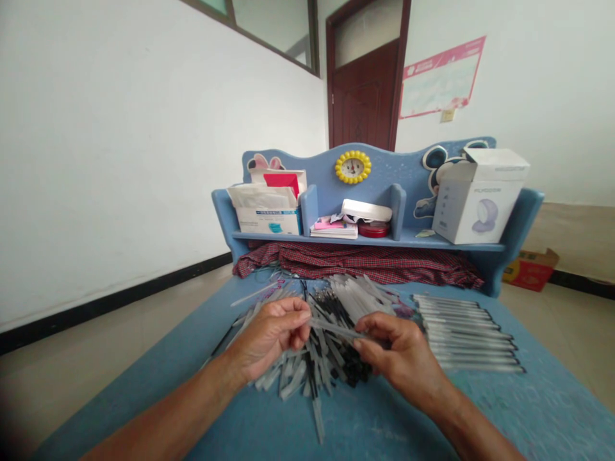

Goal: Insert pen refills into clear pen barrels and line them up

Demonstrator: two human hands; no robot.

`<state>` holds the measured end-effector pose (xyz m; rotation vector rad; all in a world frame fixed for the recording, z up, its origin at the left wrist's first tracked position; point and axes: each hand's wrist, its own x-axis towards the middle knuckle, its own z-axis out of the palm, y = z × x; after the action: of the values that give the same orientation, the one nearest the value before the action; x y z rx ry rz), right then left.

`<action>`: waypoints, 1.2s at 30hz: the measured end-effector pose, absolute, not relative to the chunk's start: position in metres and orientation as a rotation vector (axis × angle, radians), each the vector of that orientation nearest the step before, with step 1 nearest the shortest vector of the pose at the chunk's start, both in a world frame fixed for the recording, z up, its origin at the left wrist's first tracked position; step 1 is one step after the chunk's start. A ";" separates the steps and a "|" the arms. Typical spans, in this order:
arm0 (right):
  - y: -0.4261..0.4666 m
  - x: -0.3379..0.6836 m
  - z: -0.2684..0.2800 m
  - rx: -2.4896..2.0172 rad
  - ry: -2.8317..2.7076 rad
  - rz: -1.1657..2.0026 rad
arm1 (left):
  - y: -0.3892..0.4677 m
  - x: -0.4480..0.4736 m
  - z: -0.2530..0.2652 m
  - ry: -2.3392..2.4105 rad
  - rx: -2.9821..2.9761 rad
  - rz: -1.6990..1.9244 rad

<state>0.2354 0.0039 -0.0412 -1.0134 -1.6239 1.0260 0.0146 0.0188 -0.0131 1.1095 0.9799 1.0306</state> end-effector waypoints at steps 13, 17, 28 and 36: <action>-0.012 0.226 -0.049 -0.922 -2.251 0.222 | 0.017 0.010 -0.021 0.912 1.117 0.952; -0.011 0.225 -0.055 -0.896 -2.338 0.124 | 0.015 0.009 -0.021 0.959 1.163 0.940; 0.000 0.228 -0.032 -1.046 -2.358 0.191 | 0.015 0.016 -0.015 1.052 1.334 1.000; 0.013 0.282 0.013 -1.438 -2.332 -0.049 | 0.021 0.011 -0.014 1.122 1.409 1.017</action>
<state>0.2817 0.0126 0.0131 -1.4376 -2.3325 -0.0486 0.0113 0.0209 -0.0136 1.4089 1.1221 1.0170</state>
